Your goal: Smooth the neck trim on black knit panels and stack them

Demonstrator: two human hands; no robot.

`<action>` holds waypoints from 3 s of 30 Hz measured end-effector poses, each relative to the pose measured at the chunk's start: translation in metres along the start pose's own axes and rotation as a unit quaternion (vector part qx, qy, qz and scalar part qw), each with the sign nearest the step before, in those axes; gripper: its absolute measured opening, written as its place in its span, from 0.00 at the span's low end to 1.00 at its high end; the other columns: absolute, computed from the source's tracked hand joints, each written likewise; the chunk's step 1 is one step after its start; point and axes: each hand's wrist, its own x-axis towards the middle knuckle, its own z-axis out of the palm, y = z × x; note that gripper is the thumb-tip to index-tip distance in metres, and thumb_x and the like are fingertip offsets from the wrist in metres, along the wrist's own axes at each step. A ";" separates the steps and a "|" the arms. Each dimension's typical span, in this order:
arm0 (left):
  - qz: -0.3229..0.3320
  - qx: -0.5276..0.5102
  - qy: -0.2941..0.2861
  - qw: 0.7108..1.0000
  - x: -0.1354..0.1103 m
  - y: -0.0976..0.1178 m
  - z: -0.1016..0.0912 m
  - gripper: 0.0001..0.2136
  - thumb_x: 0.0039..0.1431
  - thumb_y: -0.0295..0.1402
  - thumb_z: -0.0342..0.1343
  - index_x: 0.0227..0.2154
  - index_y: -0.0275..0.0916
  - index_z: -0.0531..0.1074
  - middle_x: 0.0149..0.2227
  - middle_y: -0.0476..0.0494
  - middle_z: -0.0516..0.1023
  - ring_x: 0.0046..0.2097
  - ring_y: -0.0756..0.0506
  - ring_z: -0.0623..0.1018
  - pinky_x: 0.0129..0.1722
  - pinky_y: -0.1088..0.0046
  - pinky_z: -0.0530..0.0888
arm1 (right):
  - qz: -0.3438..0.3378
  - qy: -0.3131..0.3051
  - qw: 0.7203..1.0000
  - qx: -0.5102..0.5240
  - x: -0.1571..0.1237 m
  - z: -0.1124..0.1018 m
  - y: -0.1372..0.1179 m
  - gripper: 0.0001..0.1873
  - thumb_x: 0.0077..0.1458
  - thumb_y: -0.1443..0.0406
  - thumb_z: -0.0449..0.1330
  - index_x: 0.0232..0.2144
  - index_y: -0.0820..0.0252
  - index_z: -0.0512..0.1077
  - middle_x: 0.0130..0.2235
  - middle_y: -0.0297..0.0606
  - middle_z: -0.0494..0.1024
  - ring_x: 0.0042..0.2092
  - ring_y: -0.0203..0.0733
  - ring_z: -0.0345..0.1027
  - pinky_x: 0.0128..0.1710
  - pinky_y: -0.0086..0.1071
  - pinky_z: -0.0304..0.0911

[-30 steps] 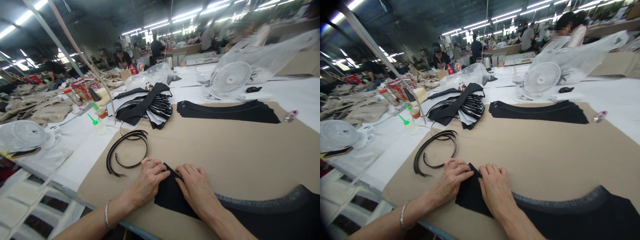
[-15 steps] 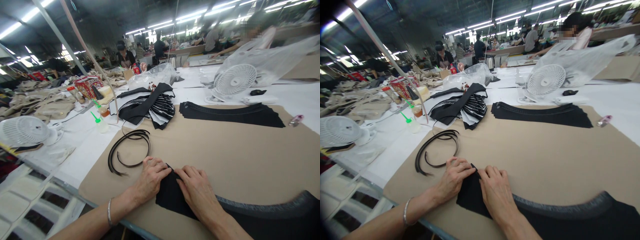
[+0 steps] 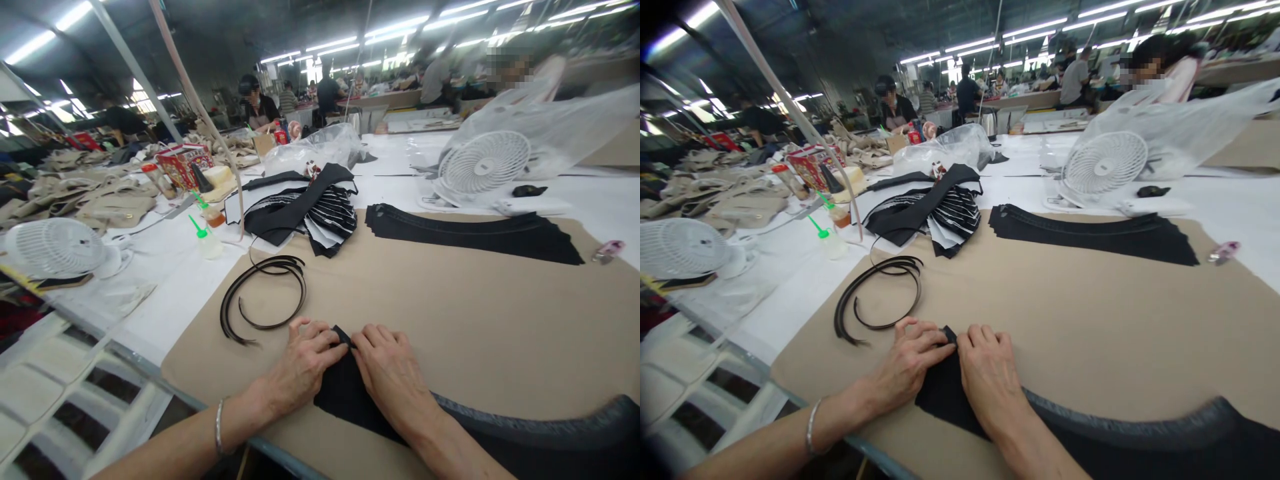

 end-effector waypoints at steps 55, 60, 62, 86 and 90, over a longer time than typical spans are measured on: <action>0.059 0.039 -0.002 0.997 -0.004 -0.004 -0.004 0.12 0.61 0.23 0.47 0.46 0.36 0.67 0.40 0.44 0.74 0.49 0.44 0.67 0.52 0.56 0.54 | -0.071 -0.062 0.984 -0.149 0.019 -0.001 -0.012 0.09 0.53 0.77 0.56 0.28 0.60 0.69 0.30 0.39 0.72 0.35 0.49 0.68 0.36 0.40 0.52; 0.061 0.034 0.007 0.998 -0.004 -0.005 -0.001 0.12 0.63 0.24 0.45 0.48 0.37 0.66 0.40 0.44 0.74 0.50 0.44 0.67 0.52 0.56 0.54 | -0.071 -0.050 0.989 -0.123 0.017 0.004 -0.005 0.10 0.56 0.76 0.54 0.27 0.59 0.67 0.29 0.36 0.70 0.33 0.45 0.67 0.35 0.38 0.51; 0.063 0.038 0.014 0.997 -0.004 -0.005 -0.001 0.12 0.63 0.24 0.45 0.48 0.37 0.67 0.40 0.44 0.74 0.49 0.44 0.67 0.52 0.56 0.53 | -0.065 -0.055 0.991 -0.104 0.017 0.005 -0.001 0.10 0.57 0.75 0.53 0.27 0.58 0.67 0.29 0.35 0.70 0.32 0.45 0.67 0.35 0.37 0.52; 0.052 0.036 0.006 0.998 -0.003 -0.003 -0.005 0.12 0.63 0.25 0.46 0.47 0.37 0.67 0.40 0.45 0.75 0.49 0.44 0.68 0.50 0.57 0.54 | 0.007 -0.087 0.966 0.245 0.011 -0.003 0.034 0.18 0.62 0.61 0.44 0.44 0.56 0.72 0.41 0.41 0.75 0.42 0.43 0.69 0.44 0.38 0.62; 0.054 0.039 0.008 0.998 -0.004 -0.002 -0.003 0.12 0.64 0.25 0.46 0.48 0.36 0.67 0.40 0.45 0.75 0.50 0.44 0.68 0.51 0.57 0.54 | -0.015 -0.068 0.970 0.232 -0.001 0.004 0.032 0.19 0.63 0.65 0.43 0.47 0.55 0.71 0.42 0.40 0.75 0.44 0.42 0.69 0.44 0.38 0.63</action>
